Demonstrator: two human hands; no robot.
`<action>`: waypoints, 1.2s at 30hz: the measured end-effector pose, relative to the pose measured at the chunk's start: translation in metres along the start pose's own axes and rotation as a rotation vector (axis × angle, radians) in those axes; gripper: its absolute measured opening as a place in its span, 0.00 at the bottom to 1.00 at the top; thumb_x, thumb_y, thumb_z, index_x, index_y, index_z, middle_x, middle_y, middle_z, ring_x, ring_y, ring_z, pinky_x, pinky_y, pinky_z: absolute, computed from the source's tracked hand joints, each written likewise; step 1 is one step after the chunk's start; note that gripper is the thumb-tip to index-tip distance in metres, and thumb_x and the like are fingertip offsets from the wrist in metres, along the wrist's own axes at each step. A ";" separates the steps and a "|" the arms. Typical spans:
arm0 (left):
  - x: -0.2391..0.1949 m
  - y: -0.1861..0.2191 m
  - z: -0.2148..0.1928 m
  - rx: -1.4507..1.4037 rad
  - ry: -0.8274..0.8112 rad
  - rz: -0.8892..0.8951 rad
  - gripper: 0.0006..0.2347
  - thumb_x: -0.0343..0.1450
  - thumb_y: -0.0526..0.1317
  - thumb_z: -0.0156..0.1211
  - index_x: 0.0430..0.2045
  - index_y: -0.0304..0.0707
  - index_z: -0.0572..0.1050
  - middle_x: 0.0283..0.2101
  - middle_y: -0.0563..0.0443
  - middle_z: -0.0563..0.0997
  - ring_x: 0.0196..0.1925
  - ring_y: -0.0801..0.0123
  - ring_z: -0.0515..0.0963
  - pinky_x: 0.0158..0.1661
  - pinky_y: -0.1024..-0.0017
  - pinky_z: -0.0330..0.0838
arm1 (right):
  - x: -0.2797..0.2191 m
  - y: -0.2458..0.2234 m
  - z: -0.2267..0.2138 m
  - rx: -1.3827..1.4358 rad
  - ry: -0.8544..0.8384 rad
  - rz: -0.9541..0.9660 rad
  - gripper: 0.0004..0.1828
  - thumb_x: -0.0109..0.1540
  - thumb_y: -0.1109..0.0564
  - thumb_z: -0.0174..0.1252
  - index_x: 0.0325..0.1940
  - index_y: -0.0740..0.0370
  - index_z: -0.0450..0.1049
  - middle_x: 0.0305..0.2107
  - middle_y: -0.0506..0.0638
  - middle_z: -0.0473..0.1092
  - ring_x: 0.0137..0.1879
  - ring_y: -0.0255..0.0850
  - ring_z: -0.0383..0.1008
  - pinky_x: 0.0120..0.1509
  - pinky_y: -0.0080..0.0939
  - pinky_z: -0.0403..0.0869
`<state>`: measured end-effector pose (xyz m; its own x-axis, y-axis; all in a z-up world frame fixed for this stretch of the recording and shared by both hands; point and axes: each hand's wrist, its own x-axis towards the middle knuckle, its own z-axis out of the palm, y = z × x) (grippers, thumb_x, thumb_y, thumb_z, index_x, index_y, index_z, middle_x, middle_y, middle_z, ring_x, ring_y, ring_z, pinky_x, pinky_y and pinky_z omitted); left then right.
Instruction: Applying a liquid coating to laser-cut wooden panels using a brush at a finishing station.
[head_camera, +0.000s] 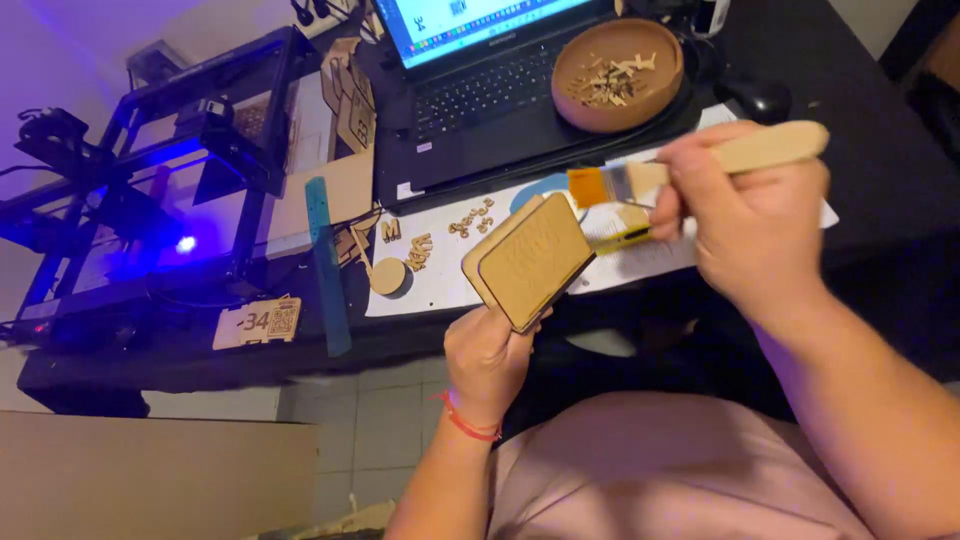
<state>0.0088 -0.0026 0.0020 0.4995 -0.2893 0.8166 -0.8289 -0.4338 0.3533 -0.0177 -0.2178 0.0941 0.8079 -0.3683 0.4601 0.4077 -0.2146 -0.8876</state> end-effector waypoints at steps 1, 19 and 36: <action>-0.004 -0.001 0.000 -0.004 -0.033 -0.018 0.03 0.69 0.33 0.66 0.24 0.41 0.79 0.16 0.53 0.72 0.17 0.64 0.66 0.21 0.67 0.58 | -0.003 -0.005 -0.004 0.054 0.040 -0.003 0.08 0.73 0.65 0.48 0.41 0.70 0.69 0.19 0.56 0.69 0.22 0.39 0.69 0.30 0.34 0.73; -0.011 0.000 -0.007 -0.395 -0.070 -0.400 0.07 0.68 0.39 0.65 0.19 0.40 0.80 0.14 0.53 0.77 0.13 0.78 0.75 0.19 0.83 0.70 | 0.006 -0.001 -0.008 -0.003 -0.037 0.011 0.07 0.72 0.66 0.50 0.41 0.72 0.71 0.19 0.57 0.69 0.20 0.40 0.68 0.26 0.35 0.72; -0.019 -0.007 -0.004 -0.626 -0.004 -0.511 0.07 0.66 0.31 0.65 0.16 0.32 0.77 0.13 0.49 0.75 0.10 0.74 0.71 0.15 0.80 0.68 | -0.034 -0.001 -0.036 0.062 -0.130 -0.083 0.09 0.70 0.60 0.50 0.42 0.72 0.69 0.18 0.57 0.68 0.21 0.38 0.71 0.29 0.32 0.72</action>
<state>0.0042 0.0096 -0.0142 0.8545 -0.1878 0.4843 -0.4851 0.0448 0.8733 -0.0608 -0.2379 0.0799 0.8171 -0.2302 0.5286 0.4977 -0.1813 -0.8482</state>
